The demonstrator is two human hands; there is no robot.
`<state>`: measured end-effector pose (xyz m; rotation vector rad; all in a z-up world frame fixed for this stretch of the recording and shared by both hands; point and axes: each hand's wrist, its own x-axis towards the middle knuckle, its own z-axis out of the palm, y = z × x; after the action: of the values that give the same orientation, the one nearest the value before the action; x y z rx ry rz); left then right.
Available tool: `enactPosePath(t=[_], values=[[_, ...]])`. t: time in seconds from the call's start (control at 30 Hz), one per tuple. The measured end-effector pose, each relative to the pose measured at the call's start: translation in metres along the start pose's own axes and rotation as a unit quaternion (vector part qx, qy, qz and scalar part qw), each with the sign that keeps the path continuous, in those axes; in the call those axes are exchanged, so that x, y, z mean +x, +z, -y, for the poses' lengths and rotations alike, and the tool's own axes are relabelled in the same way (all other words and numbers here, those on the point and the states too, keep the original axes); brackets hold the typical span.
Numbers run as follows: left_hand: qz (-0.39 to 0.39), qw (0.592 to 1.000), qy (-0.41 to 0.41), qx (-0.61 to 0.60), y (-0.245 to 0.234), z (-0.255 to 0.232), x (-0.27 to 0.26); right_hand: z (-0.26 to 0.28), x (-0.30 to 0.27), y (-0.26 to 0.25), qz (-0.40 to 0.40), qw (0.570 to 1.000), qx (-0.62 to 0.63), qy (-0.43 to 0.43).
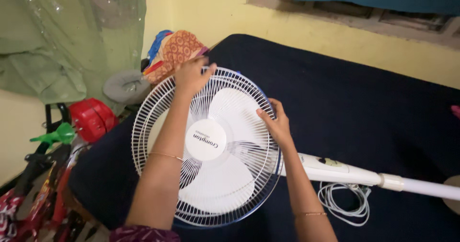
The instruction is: The person assembles a Crompton electric fan by attaching the front wire grille to the fan head and securing it with a blue plastic strap. The person repeatedly adjusts the grille and strap to ensure a snug fit.
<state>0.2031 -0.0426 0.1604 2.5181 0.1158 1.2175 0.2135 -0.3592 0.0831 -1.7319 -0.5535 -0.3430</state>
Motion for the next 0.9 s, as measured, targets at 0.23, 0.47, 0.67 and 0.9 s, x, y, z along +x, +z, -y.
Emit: enactPosePath(t=[0.23, 0.47, 0.67, 0.9], values=[[0.104, 0.992, -0.068, 0.034, 0.022, 0.005, 0.002, 0.01, 0.001, 0.0, -0.015, 0.998, -0.037, 0.056], [0.094, 0.992, -0.06, 0.052, 0.031, 0.007, 0.002, 0.016, 0.002, 0.002, -0.01, 0.994, -0.038, 0.098], [0.085, 0.991, -0.043, 0.091, 0.04, 0.003, 0.001, 0.012, 0.002, 0.002, -0.021, 0.993, 0.004, 0.116], [0.057, 0.996, -0.032, 0.058, 0.038, 0.003, -0.006, 0.002, 0.005, 0.002, -0.026, 0.997, 0.008, 0.067]])
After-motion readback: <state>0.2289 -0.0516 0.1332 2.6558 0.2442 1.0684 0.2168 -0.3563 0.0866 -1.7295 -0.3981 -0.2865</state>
